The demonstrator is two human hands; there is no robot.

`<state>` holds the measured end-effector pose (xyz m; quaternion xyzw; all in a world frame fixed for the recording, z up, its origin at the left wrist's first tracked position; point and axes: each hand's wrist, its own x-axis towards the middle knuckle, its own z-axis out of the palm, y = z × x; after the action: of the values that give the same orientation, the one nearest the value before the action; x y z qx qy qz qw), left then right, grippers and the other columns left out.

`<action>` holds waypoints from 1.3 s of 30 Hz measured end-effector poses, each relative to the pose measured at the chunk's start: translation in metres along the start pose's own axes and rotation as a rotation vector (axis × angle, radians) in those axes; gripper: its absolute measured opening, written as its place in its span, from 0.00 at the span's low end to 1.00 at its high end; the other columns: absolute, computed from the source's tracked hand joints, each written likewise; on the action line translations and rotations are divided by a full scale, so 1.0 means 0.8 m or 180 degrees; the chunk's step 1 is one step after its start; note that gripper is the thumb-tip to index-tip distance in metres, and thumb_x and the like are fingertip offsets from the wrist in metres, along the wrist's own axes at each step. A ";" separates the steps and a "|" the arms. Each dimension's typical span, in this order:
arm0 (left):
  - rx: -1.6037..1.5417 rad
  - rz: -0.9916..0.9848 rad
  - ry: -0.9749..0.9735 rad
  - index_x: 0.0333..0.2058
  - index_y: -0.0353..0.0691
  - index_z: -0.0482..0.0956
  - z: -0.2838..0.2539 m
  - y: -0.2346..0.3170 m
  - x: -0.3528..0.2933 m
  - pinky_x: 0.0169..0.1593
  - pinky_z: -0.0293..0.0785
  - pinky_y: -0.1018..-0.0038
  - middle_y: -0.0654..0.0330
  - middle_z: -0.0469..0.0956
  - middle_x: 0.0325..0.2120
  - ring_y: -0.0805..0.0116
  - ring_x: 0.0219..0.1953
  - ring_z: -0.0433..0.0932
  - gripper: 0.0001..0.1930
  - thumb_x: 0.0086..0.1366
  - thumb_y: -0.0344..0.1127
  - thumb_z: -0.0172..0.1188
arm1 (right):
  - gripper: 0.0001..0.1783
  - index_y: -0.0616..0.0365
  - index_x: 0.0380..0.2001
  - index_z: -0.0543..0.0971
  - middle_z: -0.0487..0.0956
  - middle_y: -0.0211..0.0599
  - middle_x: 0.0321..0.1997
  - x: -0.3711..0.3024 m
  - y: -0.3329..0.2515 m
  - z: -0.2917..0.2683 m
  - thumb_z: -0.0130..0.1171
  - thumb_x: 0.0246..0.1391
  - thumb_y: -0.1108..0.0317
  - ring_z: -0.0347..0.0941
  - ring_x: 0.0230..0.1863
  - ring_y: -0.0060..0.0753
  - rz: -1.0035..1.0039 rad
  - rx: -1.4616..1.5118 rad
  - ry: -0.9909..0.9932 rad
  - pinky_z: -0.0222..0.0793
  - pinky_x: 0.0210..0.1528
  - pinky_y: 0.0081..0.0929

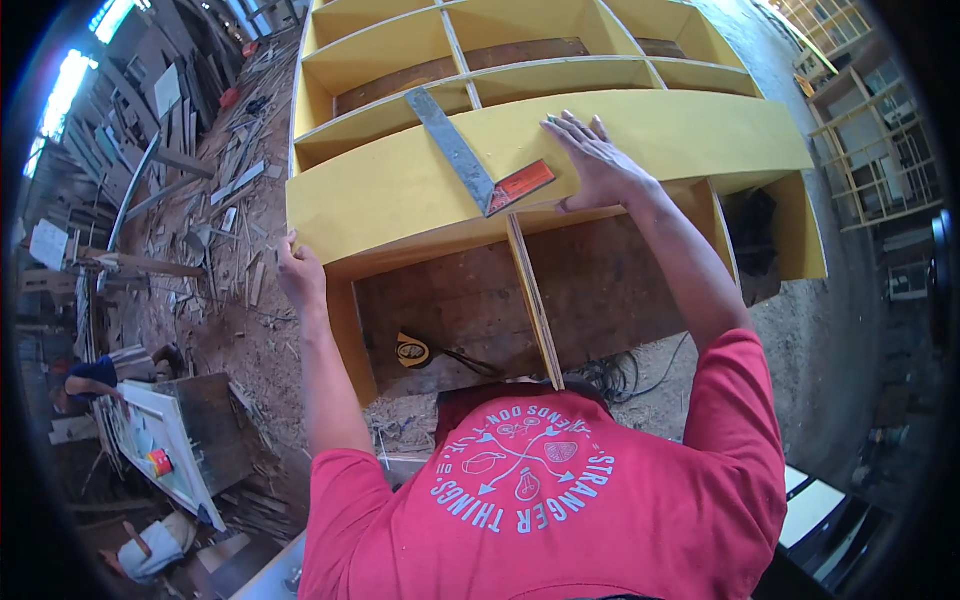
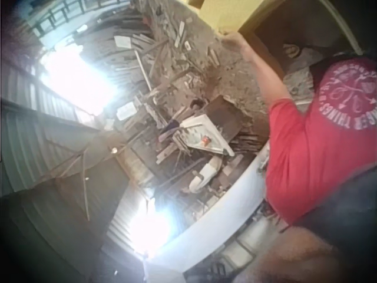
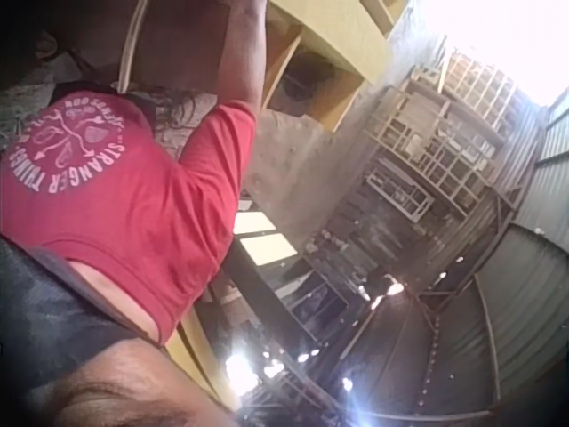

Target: The person hammers nails into a wooden shelving unit, positions a wooden board across the frame, and marks lines on it using a carpenter's square and a pencil.

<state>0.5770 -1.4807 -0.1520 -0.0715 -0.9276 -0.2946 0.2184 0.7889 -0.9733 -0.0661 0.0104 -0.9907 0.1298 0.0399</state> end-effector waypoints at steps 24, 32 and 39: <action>0.0130 0.0155 0.0121 0.51 0.39 0.83 0.002 0.005 -0.001 0.57 0.80 0.60 0.50 0.85 0.53 0.49 0.56 0.83 0.16 0.69 0.29 0.50 | 0.09 0.59 0.34 0.82 0.84 0.40 0.31 -0.045 -0.112 0.104 0.67 0.47 0.80 0.83 0.34 0.45 -0.0408 0.1896 0.1849 0.79 0.38 0.38; 0.0166 0.0247 0.0150 0.50 0.34 0.82 0.000 0.016 -0.001 0.54 0.80 0.56 0.45 0.84 0.49 0.44 0.53 0.83 0.17 0.65 0.25 0.50 | 0.07 0.60 0.33 0.81 0.83 0.41 0.31 -0.042 -0.107 0.108 0.69 0.50 0.78 0.81 0.34 0.45 -0.0395 0.1852 0.1629 0.78 0.38 0.38; 0.0151 0.0309 0.0172 0.49 0.34 0.82 0.001 0.010 -0.001 0.56 0.78 0.56 0.46 0.84 0.49 0.44 0.53 0.82 0.17 0.65 0.24 0.50 | 0.07 0.61 0.36 0.82 0.83 0.42 0.33 -0.043 -0.112 0.109 0.69 0.53 0.78 0.81 0.37 0.46 -0.0327 0.1841 0.1656 0.78 0.40 0.39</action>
<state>0.5795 -1.4732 -0.1489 -0.1032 -0.9235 -0.2634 0.2590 0.8191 -1.0818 -0.1301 0.0376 -0.8681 0.3999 0.2916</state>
